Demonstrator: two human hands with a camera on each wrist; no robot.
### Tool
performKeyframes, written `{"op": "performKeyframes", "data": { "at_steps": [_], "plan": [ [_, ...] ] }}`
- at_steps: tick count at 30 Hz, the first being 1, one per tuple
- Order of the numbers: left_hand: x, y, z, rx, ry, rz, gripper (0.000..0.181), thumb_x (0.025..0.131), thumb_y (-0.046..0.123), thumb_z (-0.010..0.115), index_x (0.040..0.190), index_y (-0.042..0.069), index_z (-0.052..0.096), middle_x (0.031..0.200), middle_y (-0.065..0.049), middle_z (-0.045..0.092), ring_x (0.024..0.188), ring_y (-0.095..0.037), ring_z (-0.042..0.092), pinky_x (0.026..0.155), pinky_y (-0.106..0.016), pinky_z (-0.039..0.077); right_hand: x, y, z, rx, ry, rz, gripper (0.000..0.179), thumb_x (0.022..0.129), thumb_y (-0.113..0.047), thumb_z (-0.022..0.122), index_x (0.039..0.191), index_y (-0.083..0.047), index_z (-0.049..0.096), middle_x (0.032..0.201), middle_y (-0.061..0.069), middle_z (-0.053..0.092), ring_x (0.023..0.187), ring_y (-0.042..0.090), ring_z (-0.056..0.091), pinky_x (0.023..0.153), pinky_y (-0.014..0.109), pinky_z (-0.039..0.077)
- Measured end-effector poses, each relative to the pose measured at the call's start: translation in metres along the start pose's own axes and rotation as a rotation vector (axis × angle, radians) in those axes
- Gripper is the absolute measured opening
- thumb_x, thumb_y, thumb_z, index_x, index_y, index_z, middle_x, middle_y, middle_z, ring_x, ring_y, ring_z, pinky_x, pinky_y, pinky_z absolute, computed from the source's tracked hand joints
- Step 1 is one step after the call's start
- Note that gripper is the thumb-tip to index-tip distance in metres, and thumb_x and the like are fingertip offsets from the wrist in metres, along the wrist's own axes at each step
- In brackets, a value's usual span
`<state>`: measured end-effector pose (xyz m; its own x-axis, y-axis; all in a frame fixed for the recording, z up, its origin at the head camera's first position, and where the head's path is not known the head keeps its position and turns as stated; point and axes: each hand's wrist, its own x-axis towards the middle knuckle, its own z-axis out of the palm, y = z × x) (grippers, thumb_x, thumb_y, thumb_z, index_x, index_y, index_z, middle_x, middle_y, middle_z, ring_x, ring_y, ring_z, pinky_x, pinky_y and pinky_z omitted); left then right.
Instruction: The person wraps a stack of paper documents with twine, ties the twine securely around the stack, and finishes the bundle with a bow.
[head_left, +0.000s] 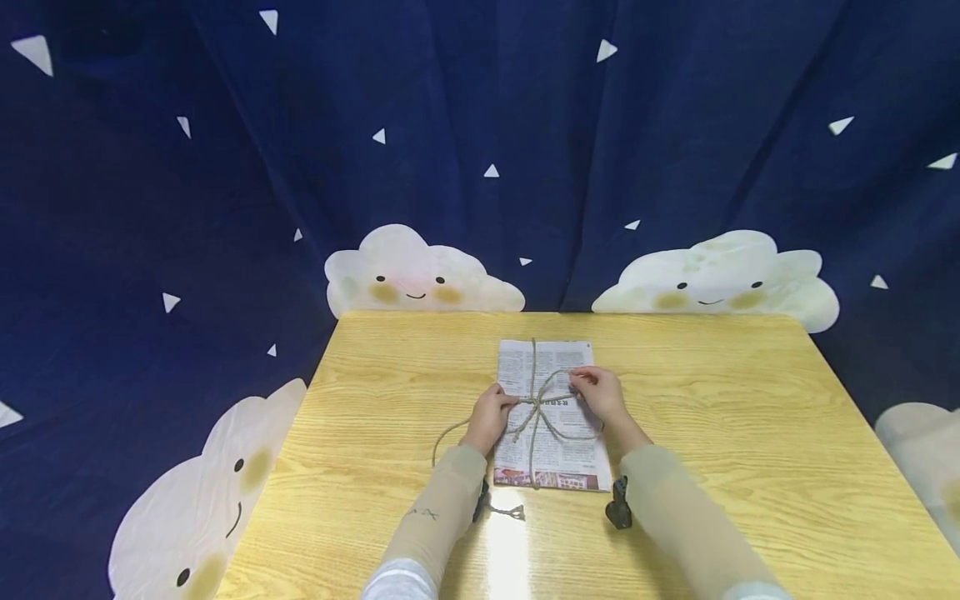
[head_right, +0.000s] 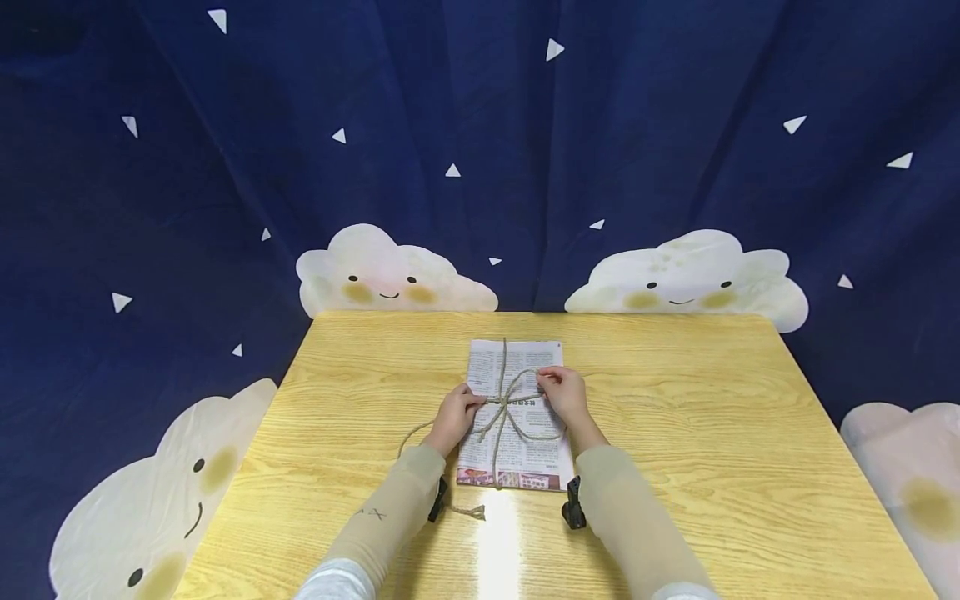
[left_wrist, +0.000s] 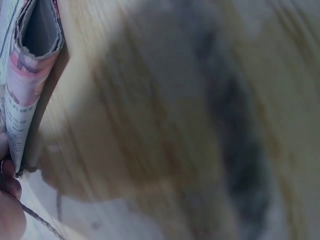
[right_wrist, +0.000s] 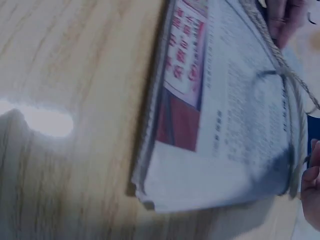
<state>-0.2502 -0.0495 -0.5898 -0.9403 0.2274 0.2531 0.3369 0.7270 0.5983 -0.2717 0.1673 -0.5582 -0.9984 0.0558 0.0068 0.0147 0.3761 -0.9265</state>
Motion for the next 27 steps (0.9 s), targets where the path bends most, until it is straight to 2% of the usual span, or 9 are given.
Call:
{"op": "performKeyframes", "data": {
  "at_steps": [7, 10, 12, 14, 16, 19, 21, 23, 27],
  "plan": [
    [0.000, 0.001, 0.000, -0.003, 0.000, -0.011, 0.014, 0.083, 0.003, 0.063, 0.094, 0.004, 0.072, 0.079, -0.003, 0.050, 0.072, -0.015, 0.048, 0.066, -0.025, 0.047, -0.002, 0.007, 0.007, -0.030, -0.086, -0.019, 0.028, 0.089, -0.001, 0.055, 0.116, 0.008, 0.057, 0.106, 0.026, 0.061, 0.085, 0.032, 0.064, 0.069, 0.024, 0.054],
    [0.000, 0.001, 0.000, -0.004, -0.005, -0.025, 0.014, 0.083, 0.003, 0.063, 0.094, 0.004, 0.072, 0.079, -0.002, 0.050, 0.072, -0.014, 0.048, 0.066, -0.025, 0.046, -0.007, 0.007, 0.001, -0.080, -0.044, -0.028, 0.029, 0.090, -0.002, 0.053, 0.117, 0.005, 0.057, 0.113, 0.025, 0.058, 0.089, 0.032, 0.063, 0.068, 0.025, 0.053],
    [0.000, 0.001, -0.001, -0.011, -0.009, -0.033, 0.014, 0.084, 0.004, 0.063, 0.095, 0.004, 0.072, 0.080, -0.002, 0.050, 0.072, -0.014, 0.048, 0.066, -0.025, 0.046, -0.013, 0.004, -0.006, -0.178, 0.029, -0.010, 0.026, 0.089, -0.004, 0.052, 0.112, 0.004, 0.061, 0.106, 0.023, 0.061, 0.084, 0.030, 0.062, 0.062, 0.025, 0.051],
    [0.001, 0.001, -0.001, -0.020, -0.011, -0.038, 0.014, 0.084, 0.004, 0.063, 0.095, 0.003, 0.071, 0.080, -0.002, 0.050, 0.072, -0.014, 0.048, 0.065, -0.025, 0.046, -0.021, 0.002, -0.014, -0.302, 0.073, 0.055, 0.023, 0.087, -0.009, 0.054, 0.103, 0.004, 0.063, 0.093, 0.018, 0.063, 0.072, 0.025, 0.060, 0.055, 0.024, 0.047],
    [0.001, 0.001, -0.001, -0.028, -0.010, -0.039, 0.014, 0.084, 0.004, 0.063, 0.095, 0.003, 0.071, 0.080, -0.002, 0.050, 0.071, -0.014, 0.048, 0.065, -0.025, 0.046, -0.029, 0.001, -0.021, -0.381, 0.066, 0.141, 0.020, 0.084, -0.014, 0.057, 0.087, 0.004, 0.064, 0.076, 0.014, 0.063, 0.061, 0.019, 0.056, 0.048, 0.024, 0.042],
    [0.000, 0.001, -0.001, -0.034, -0.010, -0.042, 0.014, 0.084, 0.004, 0.063, 0.095, 0.003, 0.071, 0.080, -0.002, 0.050, 0.071, -0.014, 0.048, 0.065, -0.025, 0.046, -0.038, 0.003, -0.030, -0.438, -0.012, 0.254, 0.028, 0.081, -0.023, 0.061, 0.066, 0.000, 0.058, 0.057, 0.005, 0.056, 0.050, 0.015, 0.047, 0.043, 0.023, 0.037],
    [0.000, 0.001, -0.001, -0.033, -0.012, -0.043, 0.014, 0.084, 0.004, 0.063, 0.095, 0.003, 0.072, 0.080, -0.002, 0.050, 0.071, -0.013, 0.047, 0.064, -0.025, 0.046, -0.040, 0.005, -0.033, -0.426, -0.052, 0.296, 0.030, 0.080, -0.024, 0.062, 0.061, -0.001, 0.057, 0.054, 0.004, 0.054, 0.050, 0.016, 0.045, 0.044, 0.024, 0.036],
    [0.000, 0.000, 0.000, -0.029, -0.016, -0.046, 0.014, 0.084, 0.004, 0.063, 0.095, 0.004, 0.072, 0.079, -0.002, 0.049, 0.071, -0.012, 0.047, 0.064, -0.024, 0.046, -0.040, 0.006, -0.033, -0.369, -0.065, 0.308, 0.029, 0.082, -0.022, 0.061, 0.068, 0.003, 0.060, 0.060, 0.006, 0.056, 0.056, 0.016, 0.047, 0.048, 0.023, 0.039],
    [0.000, 0.000, 0.000, -0.032, -0.012, -0.047, 0.015, 0.084, 0.004, 0.063, 0.095, 0.004, 0.072, 0.079, -0.001, 0.049, 0.070, -0.012, 0.046, 0.063, -0.023, 0.045, -0.031, 0.006, -0.028, -0.088, 0.006, 0.274, 0.027, 0.089, -0.018, 0.057, 0.098, 0.007, 0.061, 0.082, 0.016, 0.063, 0.065, 0.017, 0.055, 0.056, 0.022, 0.047]
  ]
}}
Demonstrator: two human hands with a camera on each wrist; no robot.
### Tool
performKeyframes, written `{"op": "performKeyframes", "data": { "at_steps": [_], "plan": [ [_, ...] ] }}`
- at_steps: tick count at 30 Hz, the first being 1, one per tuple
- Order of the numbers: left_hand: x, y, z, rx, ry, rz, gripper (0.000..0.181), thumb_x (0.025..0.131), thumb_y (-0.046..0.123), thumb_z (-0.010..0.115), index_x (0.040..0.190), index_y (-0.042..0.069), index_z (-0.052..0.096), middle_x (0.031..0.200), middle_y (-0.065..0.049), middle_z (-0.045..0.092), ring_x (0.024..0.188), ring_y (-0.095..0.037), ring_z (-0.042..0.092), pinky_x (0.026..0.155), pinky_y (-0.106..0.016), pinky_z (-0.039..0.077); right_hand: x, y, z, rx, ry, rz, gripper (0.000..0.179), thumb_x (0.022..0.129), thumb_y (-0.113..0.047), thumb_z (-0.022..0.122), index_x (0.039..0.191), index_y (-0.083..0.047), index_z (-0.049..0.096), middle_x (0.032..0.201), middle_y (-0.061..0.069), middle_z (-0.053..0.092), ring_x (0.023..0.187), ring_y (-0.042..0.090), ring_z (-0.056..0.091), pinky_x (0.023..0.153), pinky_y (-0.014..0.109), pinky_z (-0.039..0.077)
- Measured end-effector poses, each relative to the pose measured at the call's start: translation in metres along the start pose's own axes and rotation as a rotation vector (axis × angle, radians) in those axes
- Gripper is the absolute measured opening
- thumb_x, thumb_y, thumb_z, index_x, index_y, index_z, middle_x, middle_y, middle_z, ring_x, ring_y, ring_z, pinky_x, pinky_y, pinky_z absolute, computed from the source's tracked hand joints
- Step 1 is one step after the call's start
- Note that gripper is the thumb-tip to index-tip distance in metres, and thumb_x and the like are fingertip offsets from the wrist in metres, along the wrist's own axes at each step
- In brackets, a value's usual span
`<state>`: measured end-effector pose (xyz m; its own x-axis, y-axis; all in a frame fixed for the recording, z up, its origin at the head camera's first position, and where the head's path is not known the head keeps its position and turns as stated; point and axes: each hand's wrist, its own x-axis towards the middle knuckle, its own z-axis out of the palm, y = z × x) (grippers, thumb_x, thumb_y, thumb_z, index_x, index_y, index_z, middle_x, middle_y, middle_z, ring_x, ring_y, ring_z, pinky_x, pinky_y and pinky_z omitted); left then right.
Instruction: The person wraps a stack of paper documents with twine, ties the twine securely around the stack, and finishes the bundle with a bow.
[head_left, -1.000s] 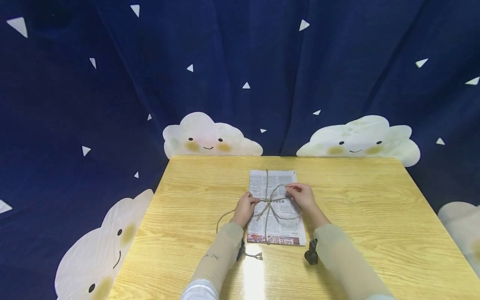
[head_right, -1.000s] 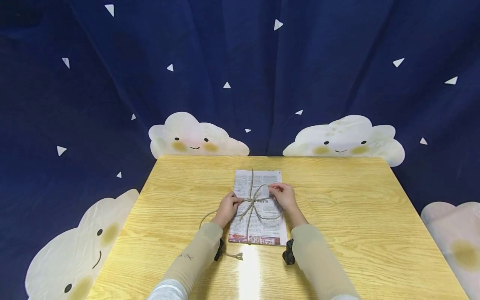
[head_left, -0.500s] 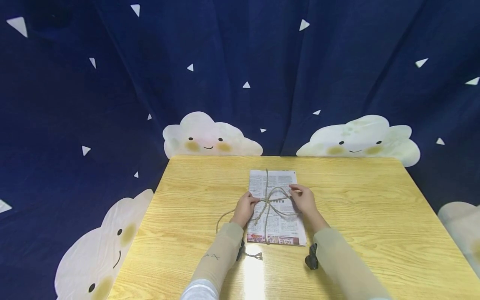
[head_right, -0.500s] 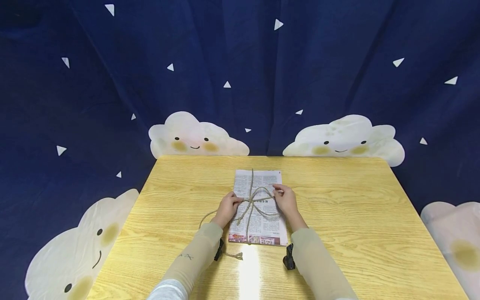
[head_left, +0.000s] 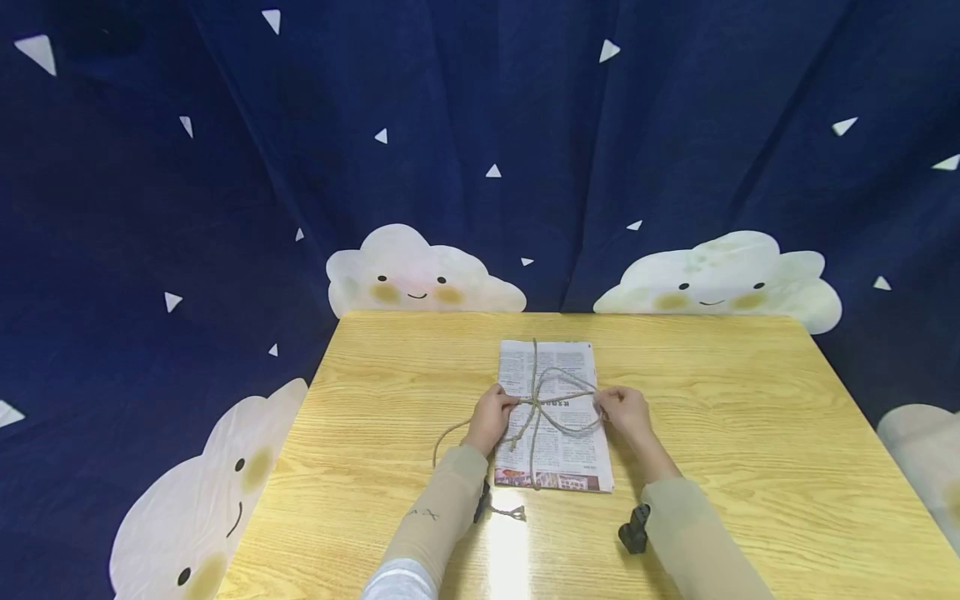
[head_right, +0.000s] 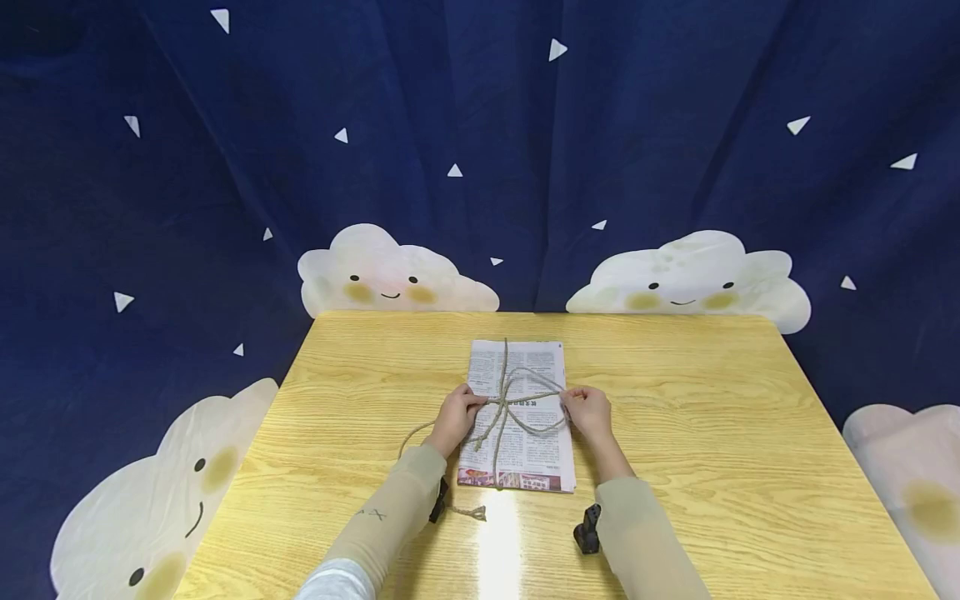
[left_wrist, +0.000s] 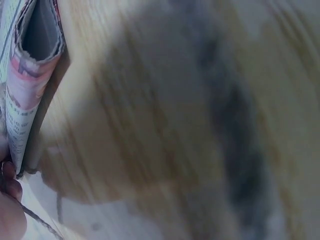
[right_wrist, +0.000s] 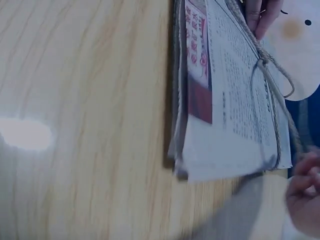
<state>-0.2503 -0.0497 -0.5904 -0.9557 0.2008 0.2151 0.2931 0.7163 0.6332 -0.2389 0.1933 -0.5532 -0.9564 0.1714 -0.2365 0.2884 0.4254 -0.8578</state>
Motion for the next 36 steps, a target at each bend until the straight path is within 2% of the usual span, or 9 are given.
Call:
{"op": "performKeyframes", "data": {
  "at_steps": [3, 6, 13, 17, 21, 25, 28, 31, 36],
  "plan": [
    [0.000, 0.000, 0.000, -0.012, 0.012, 0.009, 0.014, 0.084, 0.002, 0.062, 0.095, 0.003, 0.072, 0.078, -0.002, 0.049, 0.069, -0.012, 0.046, 0.063, -0.023, 0.045, 0.009, -0.003, 0.007, 0.232, 0.058, -0.029, 0.029, 0.090, -0.018, 0.058, 0.107, 0.006, 0.058, 0.084, 0.014, 0.065, 0.063, 0.013, 0.059, 0.055, 0.019, 0.049],
    [0.000, -0.001, 0.001, -0.023, 0.018, 0.012, 0.015, 0.084, 0.002, 0.062, 0.095, 0.003, 0.072, 0.078, -0.003, 0.049, 0.068, -0.012, 0.045, 0.062, -0.023, 0.045, 0.017, -0.002, 0.013, 0.339, 0.070, -0.031, 0.029, 0.090, -0.014, 0.058, 0.110, 0.007, 0.055, 0.081, 0.007, 0.065, 0.060, 0.007, 0.058, 0.053, 0.016, 0.047],
    [-0.001, 0.001, 0.001, -0.034, 0.030, 0.013, 0.014, 0.083, 0.002, 0.063, 0.094, 0.002, 0.071, 0.078, -0.004, 0.050, 0.069, -0.014, 0.048, 0.062, -0.024, 0.046, 0.025, 0.012, 0.024, 0.322, -0.004, -0.026, 0.030, 0.091, -0.006, 0.053, 0.117, 0.009, 0.051, 0.088, 0.006, 0.063, 0.065, 0.003, 0.056, 0.060, 0.015, 0.049],
    [-0.003, 0.001, -0.007, -0.021, -0.010, 0.019, 0.018, 0.085, 0.002, 0.061, 0.101, 0.000, 0.069, 0.088, -0.008, 0.057, 0.080, -0.021, 0.055, 0.072, -0.030, 0.049, 0.028, 0.017, 0.028, 0.305, 0.002, -0.048, 0.030, 0.090, -0.006, 0.055, 0.116, 0.008, 0.053, 0.089, 0.008, 0.061, 0.065, 0.002, 0.055, 0.061, 0.014, 0.049],
    [-0.006, -0.006, -0.022, -0.033, -0.061, 0.048, 0.020, 0.085, -0.001, 0.058, 0.105, -0.003, 0.063, 0.096, -0.014, 0.061, 0.088, -0.025, 0.058, 0.079, -0.036, 0.049, 0.029, 0.019, 0.029, 0.294, -0.003, -0.056, 0.029, 0.090, -0.004, 0.054, 0.116, 0.010, 0.052, 0.091, 0.010, 0.061, 0.066, 0.003, 0.055, 0.061, 0.014, 0.049],
    [-0.013, -0.023, -0.043, -0.060, -0.138, 0.019, 0.012, 0.086, -0.001, 0.057, 0.098, -0.002, 0.058, 0.080, -0.009, 0.058, 0.071, -0.018, 0.052, 0.064, -0.029, 0.047, 0.030, 0.021, 0.028, 0.282, -0.017, -0.060, 0.030, 0.091, -0.003, 0.053, 0.117, 0.010, 0.051, 0.092, 0.010, 0.060, 0.067, 0.004, 0.056, 0.062, 0.015, 0.050],
    [-0.020, -0.036, -0.058, -0.063, -0.197, -0.007, 0.009, 0.086, -0.002, 0.057, 0.095, 0.000, 0.054, 0.077, -0.005, 0.054, 0.070, -0.013, 0.047, 0.062, -0.026, 0.044, 0.031, 0.022, 0.028, 0.277, -0.025, -0.054, 0.030, 0.091, -0.005, 0.053, 0.118, 0.009, 0.051, 0.094, 0.010, 0.059, 0.069, 0.004, 0.056, 0.063, 0.015, 0.050],
    [-0.026, -0.043, -0.070, -0.022, -0.238, 0.074, 0.012, 0.084, -0.003, 0.060, 0.095, 0.000, 0.055, 0.086, -0.005, 0.056, 0.078, -0.015, 0.051, 0.070, -0.028, 0.048, 0.031, 0.023, 0.027, 0.270, -0.025, -0.041, 0.030, 0.092, -0.006, 0.053, 0.119, 0.007, 0.051, 0.096, 0.010, 0.059, 0.068, 0.004, 0.056, 0.063, 0.015, 0.050],
    [-0.038, -0.036, -0.079, 0.091, -0.350, 0.340, 0.012, 0.081, 0.000, 0.063, 0.092, 0.002, 0.065, 0.089, -0.004, 0.061, 0.085, -0.017, 0.057, 0.080, -0.028, 0.050, 0.031, 0.022, 0.029, 0.270, -0.018, -0.038, 0.029, 0.091, -0.005, 0.053, 0.118, 0.007, 0.052, 0.097, 0.012, 0.059, 0.068, 0.003, 0.056, 0.062, 0.015, 0.049]
  ]
}}
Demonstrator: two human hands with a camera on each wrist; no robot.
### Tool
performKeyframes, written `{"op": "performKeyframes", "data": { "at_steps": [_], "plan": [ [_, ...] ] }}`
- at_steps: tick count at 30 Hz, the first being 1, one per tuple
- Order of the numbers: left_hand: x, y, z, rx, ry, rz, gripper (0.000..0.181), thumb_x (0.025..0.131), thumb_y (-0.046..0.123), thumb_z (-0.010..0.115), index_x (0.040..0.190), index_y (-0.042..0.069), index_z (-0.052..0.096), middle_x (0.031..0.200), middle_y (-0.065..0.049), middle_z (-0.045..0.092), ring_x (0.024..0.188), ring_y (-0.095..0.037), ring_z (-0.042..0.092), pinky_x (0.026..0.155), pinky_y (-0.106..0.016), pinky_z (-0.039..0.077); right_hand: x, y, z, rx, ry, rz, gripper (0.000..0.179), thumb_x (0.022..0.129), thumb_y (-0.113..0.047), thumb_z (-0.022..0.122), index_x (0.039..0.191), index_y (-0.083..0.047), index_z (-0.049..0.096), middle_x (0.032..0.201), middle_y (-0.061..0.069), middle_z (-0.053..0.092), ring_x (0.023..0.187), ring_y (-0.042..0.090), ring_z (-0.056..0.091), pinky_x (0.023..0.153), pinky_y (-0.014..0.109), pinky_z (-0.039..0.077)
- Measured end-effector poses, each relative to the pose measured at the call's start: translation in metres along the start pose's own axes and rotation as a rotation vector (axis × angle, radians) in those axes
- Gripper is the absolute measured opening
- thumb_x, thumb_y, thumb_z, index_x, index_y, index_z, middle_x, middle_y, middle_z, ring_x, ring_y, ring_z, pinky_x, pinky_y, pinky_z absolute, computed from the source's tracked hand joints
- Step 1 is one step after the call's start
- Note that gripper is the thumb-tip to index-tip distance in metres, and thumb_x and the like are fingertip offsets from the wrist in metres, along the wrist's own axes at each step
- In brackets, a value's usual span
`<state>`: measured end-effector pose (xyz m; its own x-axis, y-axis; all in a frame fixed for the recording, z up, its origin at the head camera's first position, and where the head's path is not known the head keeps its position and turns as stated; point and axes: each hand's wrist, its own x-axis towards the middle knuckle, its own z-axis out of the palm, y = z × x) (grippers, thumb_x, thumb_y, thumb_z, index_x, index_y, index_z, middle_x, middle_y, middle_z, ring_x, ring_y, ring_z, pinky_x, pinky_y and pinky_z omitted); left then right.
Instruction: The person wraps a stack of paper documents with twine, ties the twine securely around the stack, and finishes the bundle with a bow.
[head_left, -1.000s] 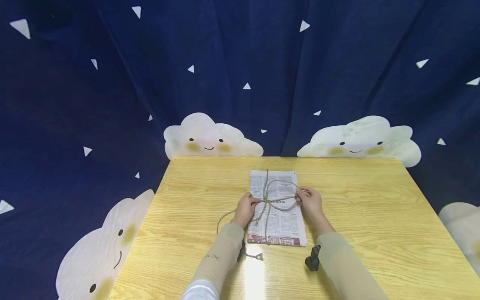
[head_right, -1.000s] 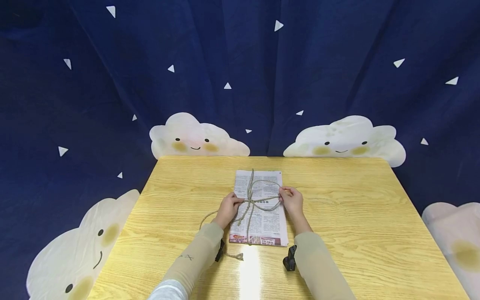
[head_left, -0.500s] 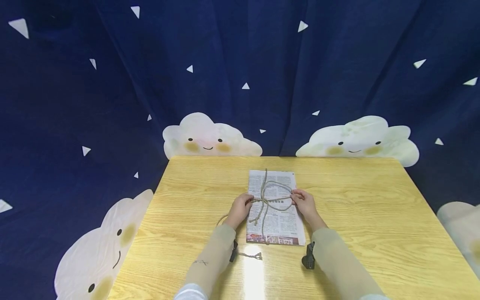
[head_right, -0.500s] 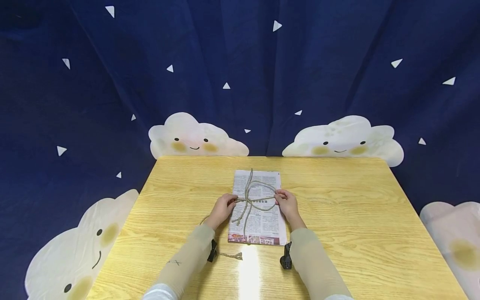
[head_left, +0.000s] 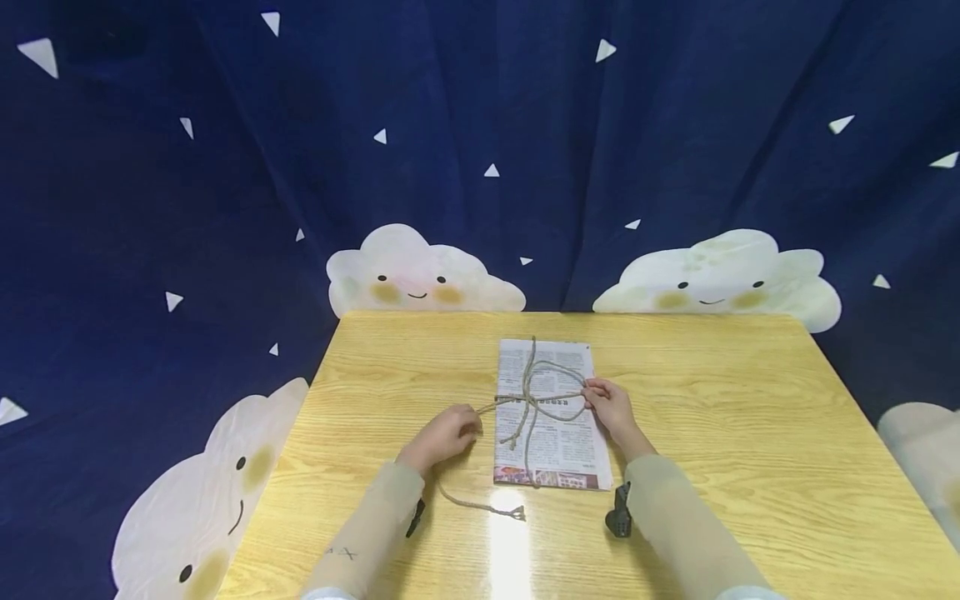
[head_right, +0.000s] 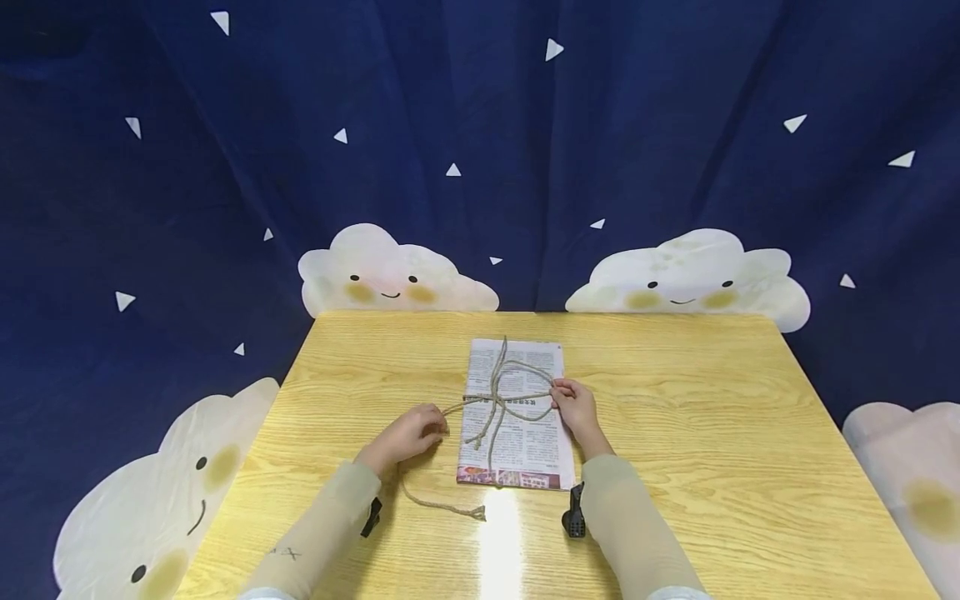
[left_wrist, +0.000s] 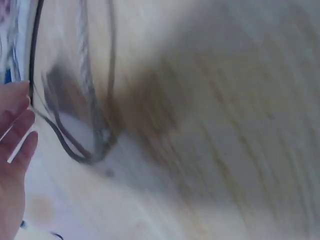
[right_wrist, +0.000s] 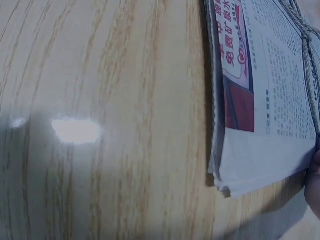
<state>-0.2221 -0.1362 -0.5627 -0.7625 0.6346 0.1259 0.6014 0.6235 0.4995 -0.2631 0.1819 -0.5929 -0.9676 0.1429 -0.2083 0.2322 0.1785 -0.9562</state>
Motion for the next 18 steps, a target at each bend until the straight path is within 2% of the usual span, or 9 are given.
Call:
{"op": "performKeyframes", "data": {
  "at_steps": [3, 6, 8, 12, 15, 18],
  "plan": [
    [-0.006, 0.012, -0.001, -0.005, -0.116, 0.053, 0.006, 0.079, 0.003, 0.066, 0.085, 0.005, 0.068, 0.083, -0.001, 0.063, 0.079, -0.010, 0.057, 0.077, -0.021, 0.050, 0.000, 0.000, 0.001, 0.002, -0.005, -0.007, 0.029, 0.092, -0.005, 0.052, 0.118, 0.007, 0.052, 0.097, 0.013, 0.059, 0.068, 0.003, 0.056, 0.062, 0.015, 0.049],
    [-0.011, 0.024, 0.000, -0.053, -0.236, 0.015, 0.005, 0.078, 0.008, 0.070, 0.083, 0.008, 0.069, 0.080, 0.003, 0.063, 0.071, -0.003, 0.055, 0.068, -0.015, 0.048, 0.001, 0.001, 0.002, 0.006, 0.004, -0.002, 0.028, 0.092, -0.005, 0.052, 0.118, 0.006, 0.053, 0.097, 0.013, 0.059, 0.067, 0.003, 0.055, 0.062, 0.014, 0.049],
    [-0.015, 0.029, 0.003, -0.076, -0.295, -0.007, 0.009, 0.077, 0.013, 0.073, 0.084, 0.008, 0.070, 0.078, 0.005, 0.063, 0.068, -0.001, 0.053, 0.064, -0.013, 0.046, 0.001, 0.001, 0.002, 0.001, 0.004, -0.004, 0.028, 0.092, -0.005, 0.052, 0.118, 0.006, 0.053, 0.096, 0.013, 0.058, 0.067, 0.003, 0.055, 0.062, 0.014, 0.049],
    [-0.023, 0.034, 0.013, -0.108, -0.351, 0.012, 0.015, 0.072, 0.018, 0.077, 0.083, 0.010, 0.071, 0.071, 0.010, 0.058, 0.061, 0.001, 0.048, 0.057, -0.011, 0.043, 0.000, 0.000, 0.001, 0.002, 0.003, -0.004, 0.029, 0.092, -0.006, 0.052, 0.118, 0.006, 0.053, 0.095, 0.011, 0.058, 0.068, 0.004, 0.055, 0.063, 0.015, 0.049],
    [-0.026, 0.035, 0.020, -0.097, -0.358, 0.095, 0.007, 0.074, 0.012, 0.074, 0.074, 0.011, 0.068, 0.066, 0.012, 0.053, 0.058, 0.004, 0.042, 0.054, -0.008, 0.040, 0.001, -0.001, 0.001, 0.004, 0.002, -0.001, 0.029, 0.092, -0.005, 0.053, 0.118, 0.006, 0.053, 0.094, 0.010, 0.058, 0.069, 0.005, 0.056, 0.063, 0.015, 0.049],
    [-0.027, 0.037, 0.023, -0.032, -0.338, 0.180, 0.015, 0.076, 0.006, 0.067, 0.065, 0.013, 0.061, 0.063, 0.011, 0.050, 0.056, 0.004, 0.039, 0.053, -0.006, 0.037, 0.001, 0.000, 0.000, -0.003, 0.001, 0.001, 0.029, 0.092, -0.005, 0.052, 0.119, 0.006, 0.052, 0.094, 0.010, 0.058, 0.068, 0.004, 0.055, 0.063, 0.015, 0.049]
  ]
}}
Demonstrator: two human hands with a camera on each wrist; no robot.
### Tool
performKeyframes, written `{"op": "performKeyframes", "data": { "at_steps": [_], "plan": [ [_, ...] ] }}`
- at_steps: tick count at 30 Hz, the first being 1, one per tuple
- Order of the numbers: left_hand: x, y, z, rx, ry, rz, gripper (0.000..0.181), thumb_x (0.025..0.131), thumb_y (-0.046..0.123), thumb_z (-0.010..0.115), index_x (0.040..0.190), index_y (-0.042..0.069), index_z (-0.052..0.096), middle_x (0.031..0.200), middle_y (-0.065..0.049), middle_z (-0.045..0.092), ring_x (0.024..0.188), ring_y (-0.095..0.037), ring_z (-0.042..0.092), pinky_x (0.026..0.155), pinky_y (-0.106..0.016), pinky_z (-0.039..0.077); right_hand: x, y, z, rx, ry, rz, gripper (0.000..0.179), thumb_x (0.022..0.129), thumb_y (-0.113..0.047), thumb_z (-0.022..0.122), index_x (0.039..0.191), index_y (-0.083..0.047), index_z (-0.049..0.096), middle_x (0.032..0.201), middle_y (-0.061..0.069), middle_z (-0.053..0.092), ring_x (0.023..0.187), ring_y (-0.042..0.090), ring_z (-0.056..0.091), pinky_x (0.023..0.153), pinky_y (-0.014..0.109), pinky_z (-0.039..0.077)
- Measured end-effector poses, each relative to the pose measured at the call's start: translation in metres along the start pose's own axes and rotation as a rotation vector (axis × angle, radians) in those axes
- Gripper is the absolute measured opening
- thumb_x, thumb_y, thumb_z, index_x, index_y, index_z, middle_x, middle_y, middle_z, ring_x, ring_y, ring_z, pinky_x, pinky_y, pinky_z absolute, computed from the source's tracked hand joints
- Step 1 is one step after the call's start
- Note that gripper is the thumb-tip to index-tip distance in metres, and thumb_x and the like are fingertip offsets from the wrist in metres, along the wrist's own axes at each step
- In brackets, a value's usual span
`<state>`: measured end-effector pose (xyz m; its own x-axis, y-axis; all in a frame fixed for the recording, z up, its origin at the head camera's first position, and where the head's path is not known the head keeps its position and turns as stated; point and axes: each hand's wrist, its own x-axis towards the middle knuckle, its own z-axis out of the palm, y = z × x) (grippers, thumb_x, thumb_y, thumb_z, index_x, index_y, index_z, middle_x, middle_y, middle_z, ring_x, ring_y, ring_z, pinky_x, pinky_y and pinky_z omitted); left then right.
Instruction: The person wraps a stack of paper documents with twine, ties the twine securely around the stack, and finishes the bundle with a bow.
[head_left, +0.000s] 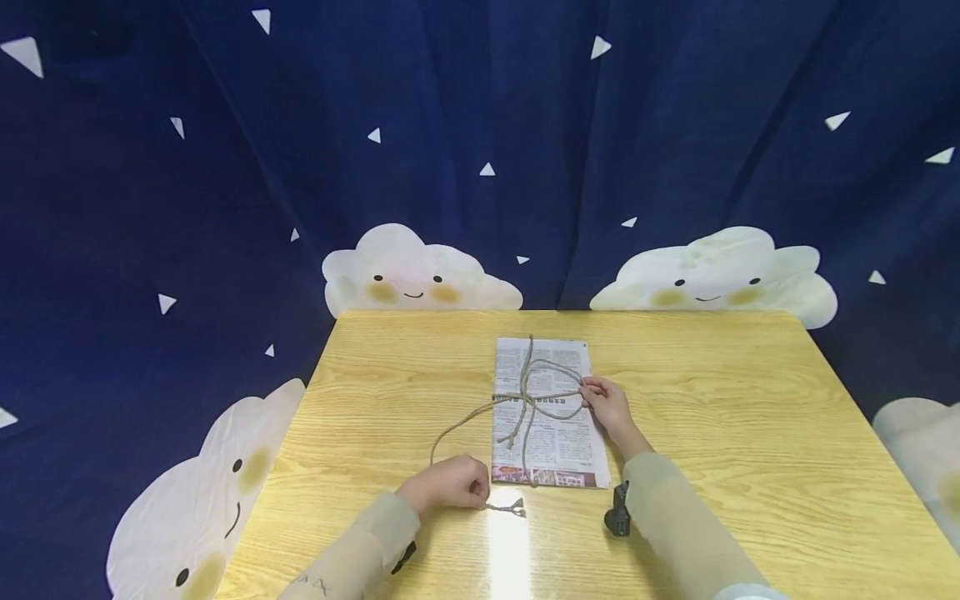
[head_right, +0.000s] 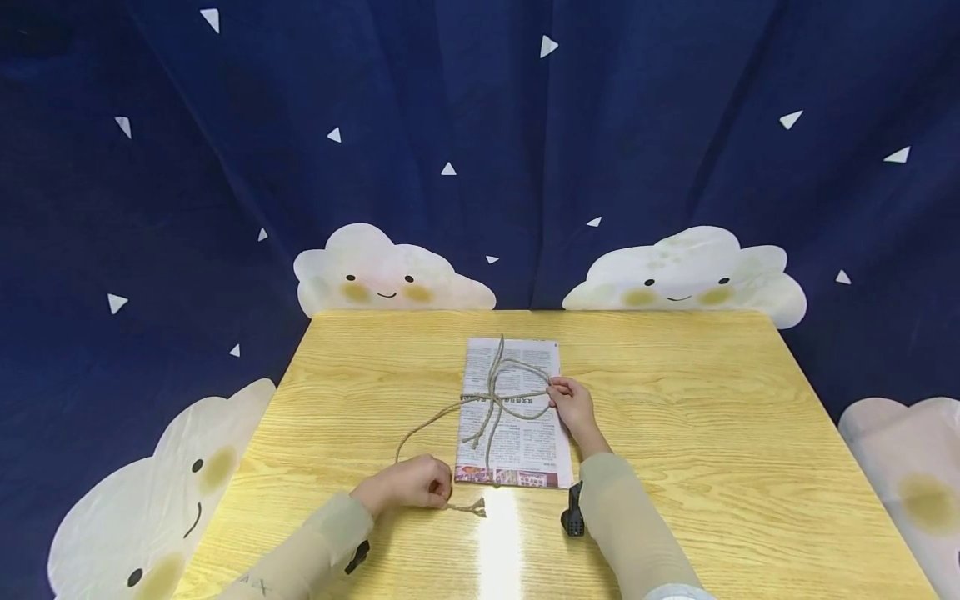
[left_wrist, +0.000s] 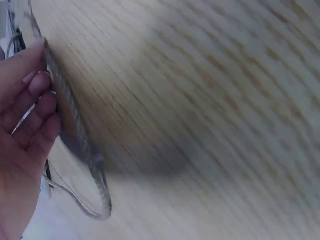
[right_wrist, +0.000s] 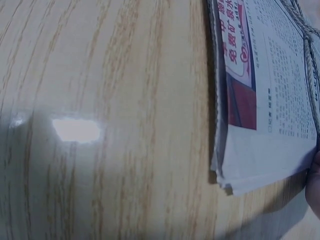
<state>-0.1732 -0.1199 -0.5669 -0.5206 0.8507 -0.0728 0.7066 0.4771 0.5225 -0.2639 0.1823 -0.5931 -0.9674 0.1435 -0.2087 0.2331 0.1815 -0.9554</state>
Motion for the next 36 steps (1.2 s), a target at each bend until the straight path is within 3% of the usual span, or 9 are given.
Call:
{"op": "performKeyframes", "data": {
  "at_steps": [7, 10, 14, 18, 21, 24, 27, 29, 36],
  "plan": [
    [0.003, 0.010, -0.001, 0.323, 0.015, 0.068, 0.021, 0.079, 0.008, 0.061, 0.060, 0.016, 0.054, 0.062, 0.010, 0.049, 0.053, 0.000, 0.038, 0.053, -0.007, 0.035, 0.001, 0.001, -0.001, -0.001, 0.007, -0.008, 0.029, 0.092, -0.005, 0.052, 0.118, 0.006, 0.052, 0.094, 0.011, 0.058, 0.066, 0.004, 0.055, 0.062, 0.016, 0.050],
    [0.004, 0.013, -0.001, 0.409, 0.019, 0.079, 0.023, 0.078, 0.009, 0.063, 0.060, 0.016, 0.051, 0.061, 0.010, 0.048, 0.052, 0.000, 0.035, 0.050, -0.008, 0.033, 0.002, 0.002, -0.002, 0.001, 0.009, -0.005, 0.029, 0.092, -0.005, 0.052, 0.118, 0.006, 0.052, 0.095, 0.011, 0.058, 0.067, 0.004, 0.055, 0.062, 0.015, 0.049],
    [0.005, 0.014, -0.003, 0.358, 0.056, 0.068, 0.022, 0.077, 0.009, 0.063, 0.061, 0.016, 0.050, 0.061, 0.011, 0.047, 0.053, 0.002, 0.033, 0.050, -0.005, 0.030, 0.002, 0.003, -0.001, 0.002, 0.005, -0.005, 0.030, 0.092, -0.006, 0.052, 0.119, 0.007, 0.051, 0.096, 0.011, 0.058, 0.069, 0.003, 0.055, 0.063, 0.014, 0.049],
    [0.009, 0.014, -0.015, 0.198, 0.135, 0.055, 0.013, 0.080, 0.007, 0.060, 0.070, 0.013, 0.055, 0.063, 0.009, 0.052, 0.054, 0.003, 0.038, 0.052, -0.004, 0.036, 0.002, 0.003, -0.002, 0.007, 0.006, -0.006, 0.029, 0.092, -0.006, 0.052, 0.119, 0.006, 0.052, 0.096, 0.011, 0.058, 0.069, 0.003, 0.054, 0.063, 0.014, 0.049],
    [0.017, 0.012, -0.030, 0.057, 0.257, 0.011, 0.002, 0.082, 0.004, 0.059, 0.082, 0.005, 0.061, 0.072, 0.001, 0.062, 0.062, -0.001, 0.051, 0.059, -0.007, 0.044, 0.001, 0.002, -0.003, 0.006, 0.005, -0.002, 0.029, 0.092, -0.006, 0.052, 0.119, 0.006, 0.052, 0.096, 0.011, 0.058, 0.069, 0.004, 0.055, 0.063, 0.014, 0.049],
    [0.034, 0.006, -0.042, -0.033, 0.434, -0.042, 0.009, 0.086, 0.003, 0.058, 0.092, -0.002, 0.063, 0.085, -0.009, 0.067, 0.075, -0.011, 0.062, 0.070, -0.013, 0.050, -0.001, 0.001, -0.003, 0.009, 0.001, 0.004, 0.029, 0.092, -0.006, 0.052, 0.119, 0.006, 0.052, 0.098, 0.012, 0.058, 0.070, 0.004, 0.055, 0.064, 0.015, 0.049],
    [0.056, -0.001, -0.052, -0.034, 0.581, -0.089, 0.012, 0.088, 0.003, 0.057, 0.095, -0.003, 0.064, 0.092, -0.012, 0.067, 0.083, -0.019, 0.064, 0.074, -0.019, 0.052, -0.003, -0.001, -0.003, 0.017, -0.003, 0.002, 0.030, 0.092, -0.006, 0.052, 0.119, 0.008, 0.051, 0.099, 0.014, 0.058, 0.071, 0.005, 0.056, 0.065, 0.015, 0.049],
    [0.070, -0.004, -0.057, 0.011, 0.641, -0.122, 0.012, 0.088, 0.005, 0.057, 0.095, -0.002, 0.065, 0.093, -0.011, 0.067, 0.085, -0.020, 0.064, 0.076, -0.022, 0.053, -0.004, -0.002, -0.003, 0.021, -0.003, 0.001, 0.029, 0.092, -0.006, 0.052, 0.118, 0.008, 0.051, 0.098, 0.013, 0.058, 0.071, 0.005, 0.056, 0.065, 0.016, 0.050],
    [0.111, -0.018, -0.052, 0.097, 0.699, -0.189, 0.012, 0.086, 0.008, 0.062, 0.095, 0.003, 0.069, 0.092, -0.006, 0.066, 0.086, -0.017, 0.063, 0.077, -0.023, 0.051, -0.004, -0.001, -0.001, 0.043, 0.006, -0.026, 0.029, 0.091, -0.003, 0.053, 0.117, 0.010, 0.052, 0.094, 0.012, 0.060, 0.066, 0.004, 0.056, 0.064, 0.016, 0.050]
  ]
}}
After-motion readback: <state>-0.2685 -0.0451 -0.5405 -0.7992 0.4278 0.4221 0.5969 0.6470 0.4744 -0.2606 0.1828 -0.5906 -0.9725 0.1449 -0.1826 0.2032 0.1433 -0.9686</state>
